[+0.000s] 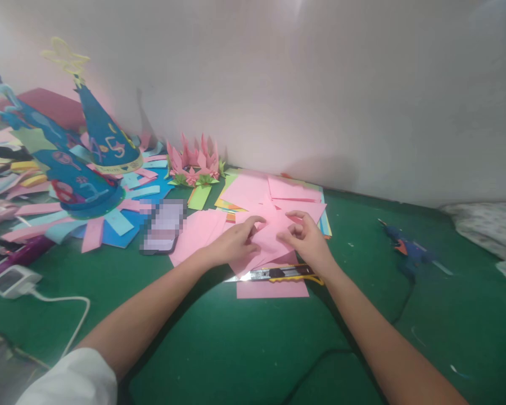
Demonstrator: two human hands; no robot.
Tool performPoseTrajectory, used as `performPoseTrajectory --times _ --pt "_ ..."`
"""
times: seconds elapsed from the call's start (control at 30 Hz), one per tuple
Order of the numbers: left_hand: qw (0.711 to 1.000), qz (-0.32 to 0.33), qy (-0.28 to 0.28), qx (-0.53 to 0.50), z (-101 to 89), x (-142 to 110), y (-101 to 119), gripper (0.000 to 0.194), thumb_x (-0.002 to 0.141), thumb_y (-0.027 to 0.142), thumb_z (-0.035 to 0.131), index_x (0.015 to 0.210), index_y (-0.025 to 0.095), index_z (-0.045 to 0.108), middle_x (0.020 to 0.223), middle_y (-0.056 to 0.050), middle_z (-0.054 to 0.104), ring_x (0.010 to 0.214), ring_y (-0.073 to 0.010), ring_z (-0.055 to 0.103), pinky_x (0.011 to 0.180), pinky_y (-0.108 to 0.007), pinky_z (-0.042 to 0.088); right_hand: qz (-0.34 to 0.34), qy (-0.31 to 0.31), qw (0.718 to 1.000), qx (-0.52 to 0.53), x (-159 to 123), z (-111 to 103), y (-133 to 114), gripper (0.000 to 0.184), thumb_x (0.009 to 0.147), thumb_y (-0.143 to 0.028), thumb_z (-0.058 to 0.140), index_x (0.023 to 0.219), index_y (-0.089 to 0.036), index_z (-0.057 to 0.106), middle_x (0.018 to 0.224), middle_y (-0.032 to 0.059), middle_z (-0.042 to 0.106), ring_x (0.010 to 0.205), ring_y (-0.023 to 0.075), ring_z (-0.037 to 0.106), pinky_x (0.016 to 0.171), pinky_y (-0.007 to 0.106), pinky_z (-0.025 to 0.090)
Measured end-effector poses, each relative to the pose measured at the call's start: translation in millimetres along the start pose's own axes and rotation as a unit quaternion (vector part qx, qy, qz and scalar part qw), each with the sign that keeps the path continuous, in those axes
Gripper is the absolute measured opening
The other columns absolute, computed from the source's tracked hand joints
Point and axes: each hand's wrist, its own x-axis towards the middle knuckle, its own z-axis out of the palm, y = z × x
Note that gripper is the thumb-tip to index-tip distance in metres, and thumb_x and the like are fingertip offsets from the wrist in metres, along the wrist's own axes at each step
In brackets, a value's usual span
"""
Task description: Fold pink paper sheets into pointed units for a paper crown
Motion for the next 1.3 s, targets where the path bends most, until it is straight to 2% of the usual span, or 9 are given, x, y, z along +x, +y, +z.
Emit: performPoseTrajectory --times 0.17,0.27,0.4,0.6,0.77,0.87,0.97,1.2,1.3 --pt "0.997 -0.032 0.075 -0.012 -23.1 0 -7 0.045 0.077 0.02 0.055 0.117 0.022 0.034 0.091 -0.003 0.055 0.074 -0.0143 0.055 0.071 -0.028 0.046 -0.024 0.153 0.988 0.017 8 -13 3 0.035 0.07 -0.039 0.065 0.096 -0.024 0.049 0.074 -0.0028 0.052 0.053 0.0096 0.045 0.043 0.02 0.037" --pt "0.988 -0.079 0.088 0.095 -43.4 -4 -13 0.039 0.075 0.015 0.053 0.111 0.02 0.039 0.097 -0.006 0.058 0.079 -0.0175 0.058 0.071 -0.03 0.046 -0.031 0.216 0.976 0.012 12 -23 7 0.03 0.072 -0.04 0.062 0.094 -0.021 0.053 0.086 0.0014 0.054 0.058 0.0103 0.051 0.046 0.022 0.044" --pt "0.941 -0.205 0.008 0.268 -63.1 -9 -19 0.02 0.075 0.009 0.047 0.092 0.017 0.054 0.103 -0.008 0.06 0.096 -0.0207 0.058 0.082 -0.03 0.045 -0.016 0.201 0.979 0.023 14 -29 13 0.039 0.073 -0.04 0.061 0.105 -0.018 0.058 0.076 0.0007 0.058 0.059 0.0119 0.056 0.058 0.028 0.052" --pt "0.912 -0.268 -0.039 0.309 -68.8 -10 -22 0.016 0.074 0.015 0.05 0.086 0.015 0.061 0.096 -0.011 0.063 0.089 -0.0255 0.061 0.073 -0.032 0.047 0.057 0.119 0.991 -0.014 16 -30 17 0.063 0.07 -0.053 0.062 0.122 -0.018 0.051 0.065 -0.0003 0.061 0.048 0.0125 0.052 0.049 0.028 0.048" --pt "0.891 -0.285 -0.037 0.352 -66.9 -11 -14 0.022 0.074 0.017 0.053 0.094 0.013 0.061 0.105 -0.015 0.057 0.093 -0.0268 0.06 0.076 -0.034 0.048 0.02 0.09 0.981 -0.171 11 -29 9 0.039 0.079 -0.054 0.052 0.096 -0.02 0.06 0.056 -0.0006 0.062 0.047 0.0136 0.055 0.052 0.026 0.043" --pt "0.896 -0.236 0.015 0.376 -62.3 -11 -12 0.023 0.077 0.016 0.053 0.099 0.012 0.058 0.113 -0.016 0.052 0.102 -0.0284 0.056 0.082 -0.036 0.047 -0.01 0.066 0.945 -0.319 6 -26 1 0.024 0.082 -0.044 0.052 0.077 -0.022 0.06 0.064 0.0014 0.066 0.06 0.018 0.062 0.056 0.028 0.041" --pt "0.937 -0.146 0.056 0.314 -51.5 -8 -16 0.019 0.079 0.017 0.055 0.098 0.014 0.056 0.109 -0.011 0.053 0.101 -0.0253 0.056 0.087 -0.037 0.046 -0.038 0.023 0.923 -0.381 4 -21 0 0.016 0.08 -0.037 0.055 0.074 -0.023 0.059 0.071 0.002 0.067 0.064 0.0192 0.062 0.056 0.029 0.041" --pt "0.976 0.045 0.05 0.208 -17.2 -1 -23 0.026 0.079 0.02 0.06 0.103 0.017 0.05 0.124 -0.013 0.049 0.117 -0.0263 0.049 0.095 -0.041 0.042 -0.026 -0.041 0.957 -0.287 2 -18 4 0.012 0.079 -0.031 0.058 0.087 -0.022 0.057 0.091 0.003 0.068 0.083 0.0193 0.064 0.074 0.034 0.048" --pt "0.977 0.052 0.033 0.202 -9.5 0 -26 0.044 0.073 0.028 0.072 0.107 0.016 0.047 0.133 -0.017 0.042 0.126 -0.0313 0.04 0.099 -0.044 0.038 -0.06 -0.1 0.944 -0.31 -7 -18 -6 0.023 0.077 -0.033 0.063 0.097 -0.023 0.056 0.102 0.0052 0.064 0.095 0.0221 0.061 0.079 0.037 0.047"
